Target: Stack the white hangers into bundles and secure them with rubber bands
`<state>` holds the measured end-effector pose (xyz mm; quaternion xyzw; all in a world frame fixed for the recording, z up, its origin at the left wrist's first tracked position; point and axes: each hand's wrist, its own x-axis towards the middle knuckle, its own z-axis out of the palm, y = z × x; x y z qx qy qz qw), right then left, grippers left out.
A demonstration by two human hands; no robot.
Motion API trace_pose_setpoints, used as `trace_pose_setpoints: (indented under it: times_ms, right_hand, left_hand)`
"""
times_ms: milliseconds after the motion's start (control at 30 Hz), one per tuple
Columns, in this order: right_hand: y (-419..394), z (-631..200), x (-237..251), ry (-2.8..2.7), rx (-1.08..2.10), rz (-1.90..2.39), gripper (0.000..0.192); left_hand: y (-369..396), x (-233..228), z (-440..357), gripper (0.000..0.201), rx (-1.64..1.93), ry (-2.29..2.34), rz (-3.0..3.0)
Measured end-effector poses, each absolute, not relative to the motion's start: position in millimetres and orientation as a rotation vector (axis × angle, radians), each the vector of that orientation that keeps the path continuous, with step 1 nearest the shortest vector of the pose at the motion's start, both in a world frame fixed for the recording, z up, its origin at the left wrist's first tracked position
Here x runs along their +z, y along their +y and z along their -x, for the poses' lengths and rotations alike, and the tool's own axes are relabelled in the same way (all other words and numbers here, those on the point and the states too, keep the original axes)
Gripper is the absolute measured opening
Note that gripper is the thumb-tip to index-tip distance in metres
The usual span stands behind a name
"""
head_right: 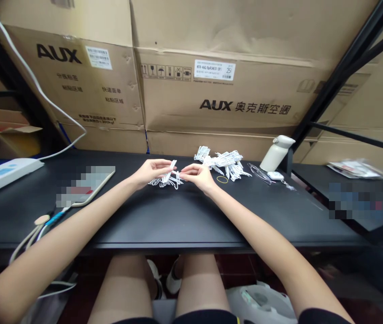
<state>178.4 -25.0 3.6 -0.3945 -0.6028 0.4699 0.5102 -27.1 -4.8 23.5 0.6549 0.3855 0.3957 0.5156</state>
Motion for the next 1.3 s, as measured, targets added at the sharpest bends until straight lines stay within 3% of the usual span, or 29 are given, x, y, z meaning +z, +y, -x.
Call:
trace_pose_setpoints:
  times_ms: [167,400,800,1033,1300]
  right_hand:
    - [-16,-183,0,-1.490,0.979,1.002,0.030]
    - [-8,-197,-14,-2.073,0.378,1.121,0.011]
    - [11,-237,0,-2.065,0.372,1.349,0.007]
    - [-2,-221,15,-1.644,0.622,1.046,0.026]
    - [-17,-198,12,-1.696,0.550,0.978,0.023]
  left_hand:
    - [-3,24,27,0.059,0.959,0.933,-1.562]
    - [-2,24,28,0.056,1.027,0.884,-1.559]
    - [-3,25,28,0.051,0.963,0.910,-1.583]
    - [-4,25,27,0.050,0.952,0.852,-1.628]
    - [-7,27,25,0.053,0.951,0.826,-1.665]
